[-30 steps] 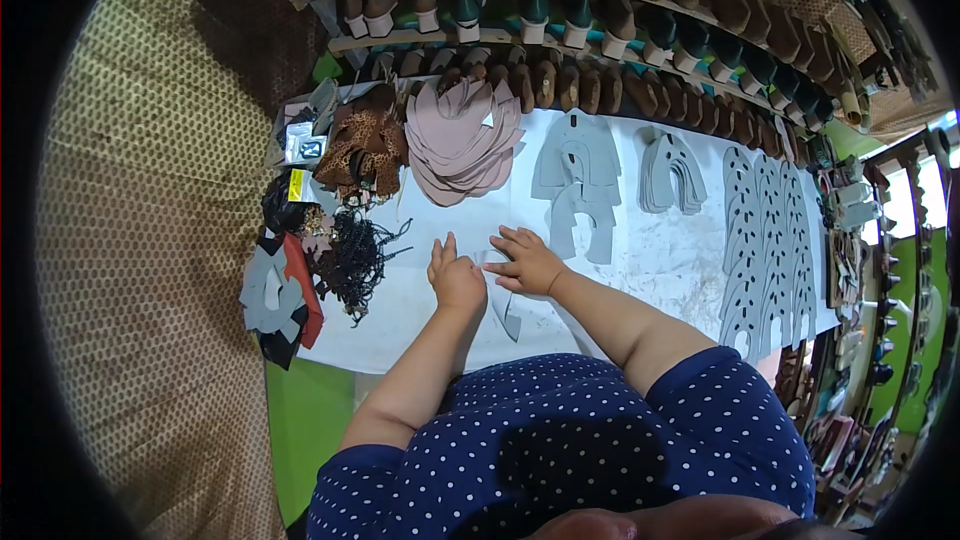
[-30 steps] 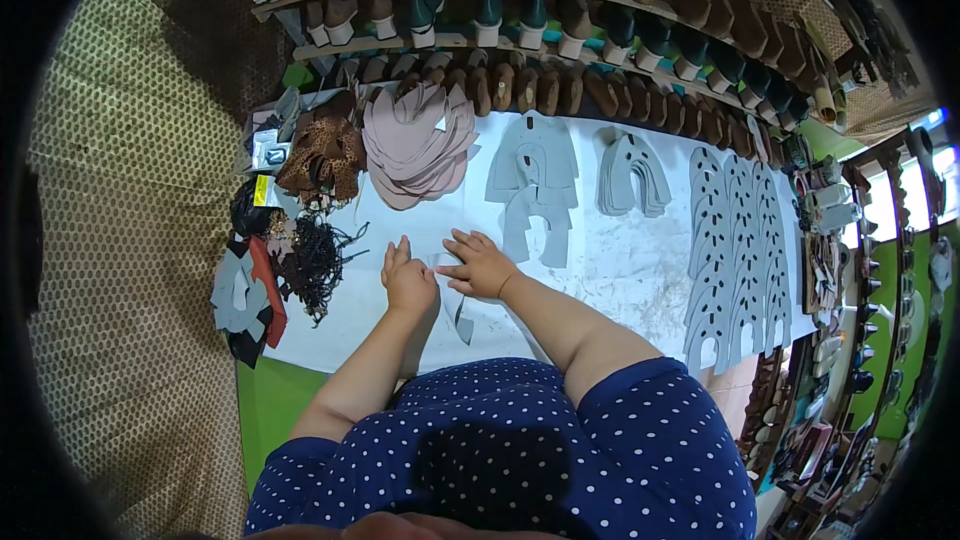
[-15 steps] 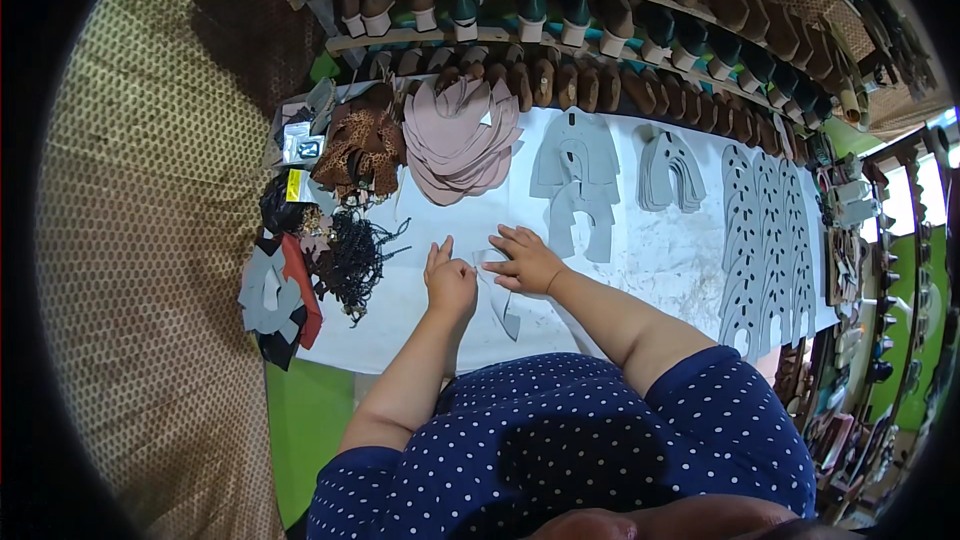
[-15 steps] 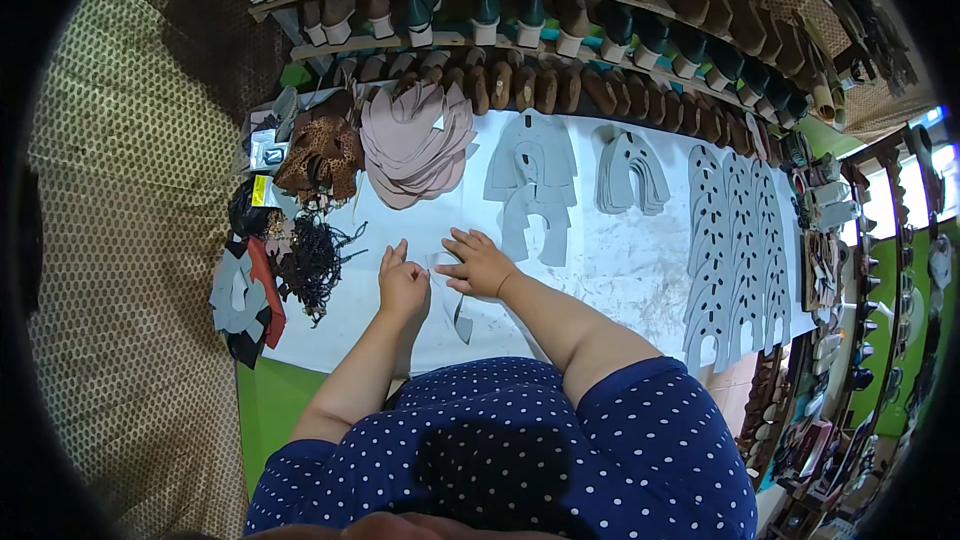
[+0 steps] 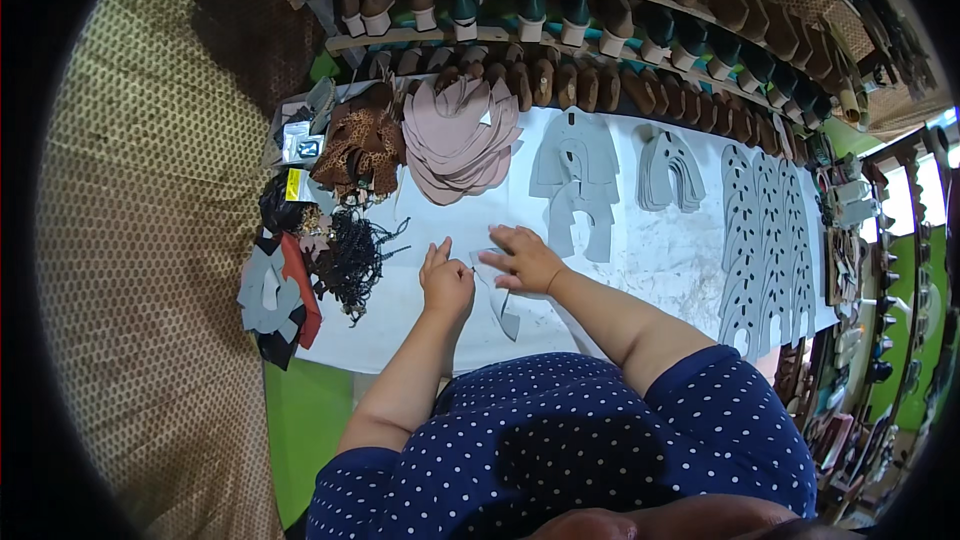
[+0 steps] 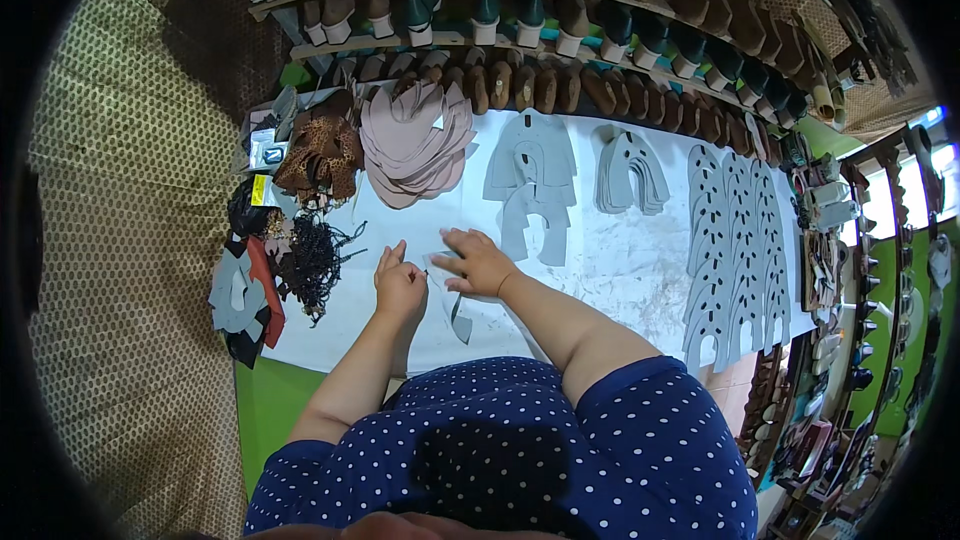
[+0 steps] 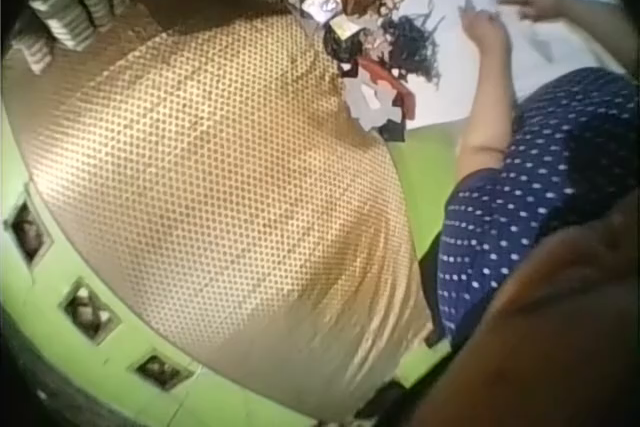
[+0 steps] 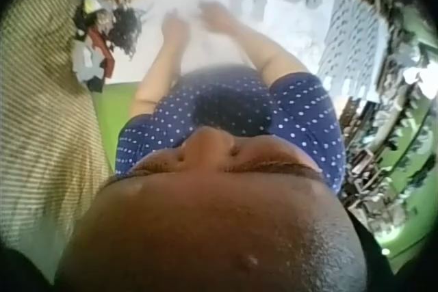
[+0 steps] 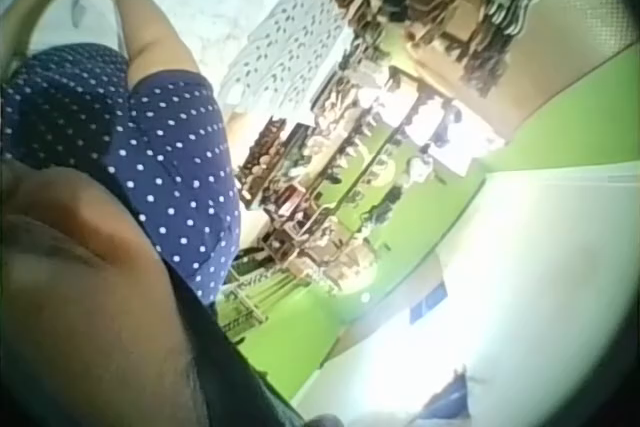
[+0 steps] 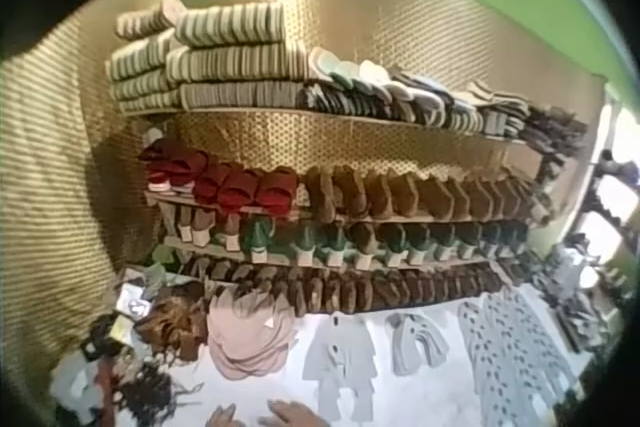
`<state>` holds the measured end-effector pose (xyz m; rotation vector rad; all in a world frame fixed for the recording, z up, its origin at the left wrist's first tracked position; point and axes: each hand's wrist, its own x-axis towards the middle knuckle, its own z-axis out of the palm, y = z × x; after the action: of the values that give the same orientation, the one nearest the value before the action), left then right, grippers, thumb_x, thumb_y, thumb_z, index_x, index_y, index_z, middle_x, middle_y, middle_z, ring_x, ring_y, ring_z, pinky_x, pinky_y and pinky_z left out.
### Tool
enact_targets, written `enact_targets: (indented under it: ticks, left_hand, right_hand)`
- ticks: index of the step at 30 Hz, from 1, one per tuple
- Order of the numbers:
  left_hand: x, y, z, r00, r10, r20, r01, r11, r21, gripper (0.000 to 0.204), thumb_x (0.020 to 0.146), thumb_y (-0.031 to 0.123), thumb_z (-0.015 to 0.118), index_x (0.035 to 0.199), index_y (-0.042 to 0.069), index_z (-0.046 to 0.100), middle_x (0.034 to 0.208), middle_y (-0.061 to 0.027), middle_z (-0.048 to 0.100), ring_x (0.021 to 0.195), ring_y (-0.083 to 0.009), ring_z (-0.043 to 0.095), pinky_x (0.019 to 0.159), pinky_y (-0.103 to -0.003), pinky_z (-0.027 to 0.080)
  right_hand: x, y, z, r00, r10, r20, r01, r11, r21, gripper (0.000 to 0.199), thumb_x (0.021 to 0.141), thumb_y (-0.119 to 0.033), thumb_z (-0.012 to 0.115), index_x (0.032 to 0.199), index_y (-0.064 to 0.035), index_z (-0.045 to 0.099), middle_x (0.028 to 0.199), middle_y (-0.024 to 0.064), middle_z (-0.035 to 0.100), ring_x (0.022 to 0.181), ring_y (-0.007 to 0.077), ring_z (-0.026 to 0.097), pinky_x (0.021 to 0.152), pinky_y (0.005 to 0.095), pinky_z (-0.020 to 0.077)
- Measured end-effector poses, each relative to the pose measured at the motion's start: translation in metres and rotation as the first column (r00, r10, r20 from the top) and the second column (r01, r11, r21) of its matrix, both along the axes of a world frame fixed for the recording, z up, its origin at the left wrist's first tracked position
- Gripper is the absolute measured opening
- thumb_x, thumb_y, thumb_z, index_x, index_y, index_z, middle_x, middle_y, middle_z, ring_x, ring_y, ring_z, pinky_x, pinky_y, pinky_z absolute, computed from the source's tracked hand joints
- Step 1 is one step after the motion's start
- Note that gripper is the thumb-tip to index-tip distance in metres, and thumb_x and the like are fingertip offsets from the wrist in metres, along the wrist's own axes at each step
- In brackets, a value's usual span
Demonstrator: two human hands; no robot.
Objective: The person is aligning and preparing material components for shoe manufacturing on a patterned workspace.
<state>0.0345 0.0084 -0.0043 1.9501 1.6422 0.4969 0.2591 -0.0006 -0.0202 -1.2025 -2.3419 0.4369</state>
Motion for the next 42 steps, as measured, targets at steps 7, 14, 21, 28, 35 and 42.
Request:
enact_targets:
  ticks: [7,14,21,28,35,42]
  left_hand:
    - [-0.028,0.006,-0.013,1.0,-0.003,-0.029,0.002,1.0,-0.029,0.012,0.089,0.016,0.062,0.093,0.007,0.069,0.145,-0.0165,0.053,0.143,-0.0357,0.039,0.116,-0.052,0.023]
    - [-0.035,-0.01,0.029,0.977,-0.186,-0.105,0.206,0.949,0.24,0.038,0.094,0.023,0.055,0.128,0.007,0.059,0.147,-0.0141,0.051,0.143,-0.0361,0.039,0.118,-0.059,0.021]
    - [-0.02,-0.041,0.012,0.802,-0.425,-0.42,0.428,0.899,-0.093,0.078,0.095,0.045,0.056,0.156,0.006,0.03,0.164,-0.0126,0.027,0.153,-0.0295,0.02,0.121,-0.06,0.005]
    - [-0.014,-0.041,0.016,0.817,-0.403,-0.412,0.385,0.914,-0.132,0.086,0.093,0.052,0.059,0.158,0.007,0.025,0.167,-0.0134,0.019,0.155,-0.0299,0.014,0.121,-0.061,0.005]
    - [-0.025,-0.034,0.012,0.836,-0.444,-0.322,0.436,0.894,-0.1,0.089,0.092,0.052,0.06,0.157,0.003,0.024,0.166,-0.0164,0.018,0.154,-0.0358,0.014,0.123,-0.054,0.007]
    - [-0.137,-0.02,0.019,0.916,-0.117,-0.383,0.135,0.991,0.02,0.085,0.089,0.037,0.065,0.157,0.005,0.026,0.167,-0.0167,0.017,0.154,-0.0365,0.014,0.12,-0.064,0.004]
  right_hand:
    - [0.001,0.001,-0.004,0.994,-0.057,-0.094,0.056,0.998,-0.009,0.074,0.092,-0.034,0.058,0.156,-0.0122,0.031,0.155,0.0191,0.038,0.137,0.0367,0.042,0.115,0.0478,0.0318]
    - [0.002,-0.001,-0.003,0.995,-0.094,-0.03,0.092,0.994,-0.063,0.073,0.092,-0.037,0.06,0.155,-0.013,0.034,0.153,0.0173,0.041,0.14,0.0353,0.041,0.116,0.0465,0.031]
    - [-0.003,-0.001,-0.003,0.994,-0.105,0.002,0.105,0.993,-0.046,0.074,0.091,-0.041,0.063,0.153,-0.0129,0.036,0.152,0.0172,0.043,0.14,0.0352,0.041,0.116,0.046,0.0315]
    - [-0.009,-0.001,0.002,0.991,-0.131,0.029,0.133,0.99,-0.055,0.073,0.088,-0.04,0.066,0.15,-0.0119,0.04,0.151,0.017,0.043,0.14,0.0352,0.04,0.116,0.046,0.0309]
    - [-0.01,0.0,-0.002,0.989,-0.137,0.05,0.14,0.989,-0.05,0.071,0.083,-0.035,0.071,0.145,-0.01,0.047,0.148,0.017,0.046,0.139,0.0353,0.041,0.115,0.0462,0.0329]
    - [-0.012,-0.001,-0.002,0.982,-0.156,0.108,0.162,0.985,-0.051,0.068,0.082,-0.034,0.071,0.142,-0.0092,0.05,0.148,0.0153,0.047,0.139,0.0357,0.041,0.118,0.0467,0.031]
